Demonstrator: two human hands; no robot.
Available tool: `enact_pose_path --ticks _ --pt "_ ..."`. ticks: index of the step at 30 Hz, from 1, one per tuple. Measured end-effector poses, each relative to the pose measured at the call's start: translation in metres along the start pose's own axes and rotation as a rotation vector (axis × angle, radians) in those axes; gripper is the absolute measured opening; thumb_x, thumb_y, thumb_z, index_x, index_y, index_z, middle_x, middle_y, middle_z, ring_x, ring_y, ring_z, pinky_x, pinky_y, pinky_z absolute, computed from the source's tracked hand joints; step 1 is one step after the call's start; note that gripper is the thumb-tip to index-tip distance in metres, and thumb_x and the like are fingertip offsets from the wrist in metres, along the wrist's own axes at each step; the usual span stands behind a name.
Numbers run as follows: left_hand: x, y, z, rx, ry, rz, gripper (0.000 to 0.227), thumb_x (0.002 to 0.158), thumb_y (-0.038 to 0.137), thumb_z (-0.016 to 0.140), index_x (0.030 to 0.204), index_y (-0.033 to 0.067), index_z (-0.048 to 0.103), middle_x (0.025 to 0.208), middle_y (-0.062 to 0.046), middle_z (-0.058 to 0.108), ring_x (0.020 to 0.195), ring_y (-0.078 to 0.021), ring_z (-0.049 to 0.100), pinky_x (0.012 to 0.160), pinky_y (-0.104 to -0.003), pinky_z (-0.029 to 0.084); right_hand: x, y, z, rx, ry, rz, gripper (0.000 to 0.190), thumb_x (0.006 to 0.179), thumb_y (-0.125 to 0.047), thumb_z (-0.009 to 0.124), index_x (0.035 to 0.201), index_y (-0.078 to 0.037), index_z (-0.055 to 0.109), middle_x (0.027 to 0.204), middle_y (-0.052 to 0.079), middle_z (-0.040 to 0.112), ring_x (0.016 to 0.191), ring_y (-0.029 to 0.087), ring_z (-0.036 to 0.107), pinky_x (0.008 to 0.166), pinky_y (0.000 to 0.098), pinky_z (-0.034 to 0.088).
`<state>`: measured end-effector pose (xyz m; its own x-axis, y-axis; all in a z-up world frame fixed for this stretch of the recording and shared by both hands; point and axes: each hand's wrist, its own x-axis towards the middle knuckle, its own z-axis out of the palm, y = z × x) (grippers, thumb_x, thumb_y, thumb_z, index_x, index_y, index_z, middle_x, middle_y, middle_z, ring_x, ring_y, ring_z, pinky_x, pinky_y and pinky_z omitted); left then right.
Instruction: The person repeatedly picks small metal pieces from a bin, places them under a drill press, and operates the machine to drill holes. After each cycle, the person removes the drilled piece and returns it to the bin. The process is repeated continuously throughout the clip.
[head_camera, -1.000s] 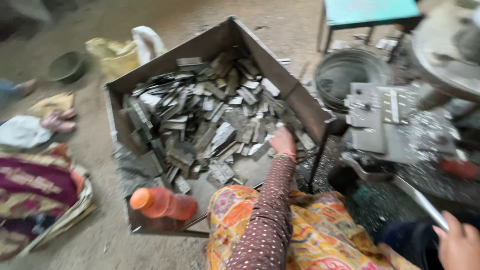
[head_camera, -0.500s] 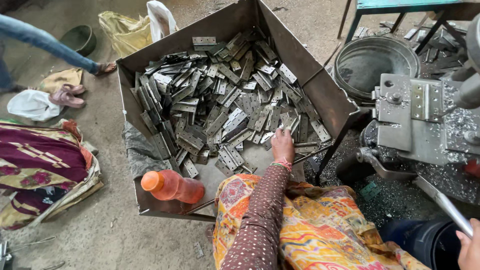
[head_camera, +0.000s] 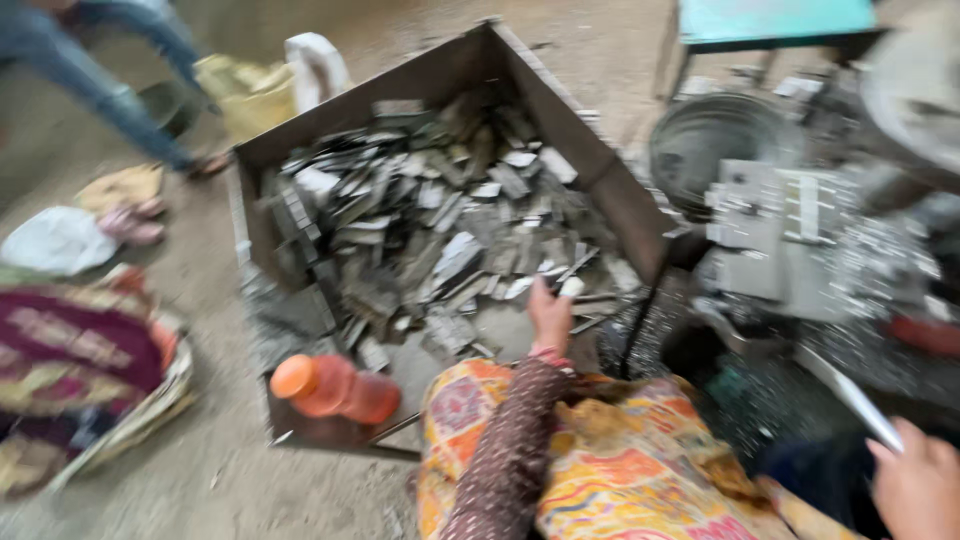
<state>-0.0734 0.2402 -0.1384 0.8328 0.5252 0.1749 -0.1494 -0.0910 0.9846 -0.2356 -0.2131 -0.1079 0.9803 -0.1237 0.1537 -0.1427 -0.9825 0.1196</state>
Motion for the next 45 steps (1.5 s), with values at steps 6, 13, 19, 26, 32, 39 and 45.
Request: enact_pose_path --ticks 6,13,19,26,32,39,45 --pt "-0.047 0.123 0.011 0.086 -0.25 0.351 0.023 0.094 0.012 0.069 0.115 0.0027 0.062 0.106 -0.008 0.069 0.097 -0.0225 0.065 0.085 -0.033 0.052 -0.01 -0.029 -0.067 0.011 0.033 -0.026 0.029 0.097 -0.038 0.058 0.116 -0.016 0.06 0.082 0.009 0.061 0.062 0.03 0.068 0.054 0.0409 0.055" --pt "-0.092 0.174 0.131 0.742 -0.549 1.169 0.028 0.092 0.012 0.06 0.12 0.0085 0.062 0.12 -0.008 0.066 0.111 -0.0247 0.065 0.107 -0.045 0.046 -0.005 -0.044 -0.107 0.063 0.087 -0.014 0.032 0.091 -0.033 0.061 0.115 -0.012 0.059 0.082 0.01 0.06 0.063 0.029 0.067 0.055 0.0409 0.056" --pt "-0.117 0.135 0.197 0.925 -0.75 0.978 0.047 0.098 0.011 0.049 0.144 -0.0008 0.051 0.142 -0.021 0.054 0.12 -0.03 0.058 0.12 -0.05 0.03 -0.006 -0.041 -0.103 0.133 0.136 -0.051 0.035 0.088 -0.03 0.061 0.117 -0.009 0.058 0.082 0.01 0.06 0.061 0.029 0.067 0.053 0.0406 0.055" --pt "-0.104 0.126 0.206 1.273 -0.825 0.848 0.038 0.098 0.015 0.046 0.131 -0.0011 0.056 0.153 -0.026 0.042 0.148 -0.041 0.032 0.123 -0.059 0.008 -0.003 -0.045 -0.105 0.105 0.054 -0.014 0.033 0.09 -0.031 0.062 0.115 -0.011 0.056 0.082 0.009 0.06 0.061 0.028 0.067 0.054 0.0394 0.056" --pt "-0.09 0.135 0.217 1.211 -0.787 0.869 0.044 0.094 0.018 0.045 0.131 -0.0035 0.057 0.151 -0.027 0.042 0.144 -0.0402 0.033 0.121 -0.058 0.01 -0.007 -0.038 -0.078 0.127 0.045 0.006 0.031 0.088 -0.03 0.062 0.111 -0.01 0.056 0.081 0.009 0.061 0.06 0.027 0.068 0.053 0.039 0.056" --pt "-0.091 0.139 0.214 1.253 -0.773 0.854 0.043 0.095 0.015 0.042 0.132 -0.0018 0.057 0.152 -0.024 0.041 0.144 -0.0377 0.033 0.121 -0.055 0.01 -0.034 -0.03 0.014 0.194 -0.54 0.082 0.055 0.095 -0.035 0.057 0.136 -0.004 0.039 0.104 0.022 0.061 0.082 0.033 0.071 0.066 0.0435 0.06" --pt "-0.092 0.147 0.209 1.266 -0.834 0.827 0.039 0.096 0.018 0.042 0.127 0.0017 0.06 0.154 -0.021 0.039 0.147 -0.0346 0.03 0.122 -0.054 0.007 -0.044 -0.031 0.003 0.336 -0.704 0.152 0.087 0.086 -0.056 0.069 0.138 0.002 0.032 0.103 0.025 0.063 0.09 0.039 0.07 0.075 0.0471 0.06"
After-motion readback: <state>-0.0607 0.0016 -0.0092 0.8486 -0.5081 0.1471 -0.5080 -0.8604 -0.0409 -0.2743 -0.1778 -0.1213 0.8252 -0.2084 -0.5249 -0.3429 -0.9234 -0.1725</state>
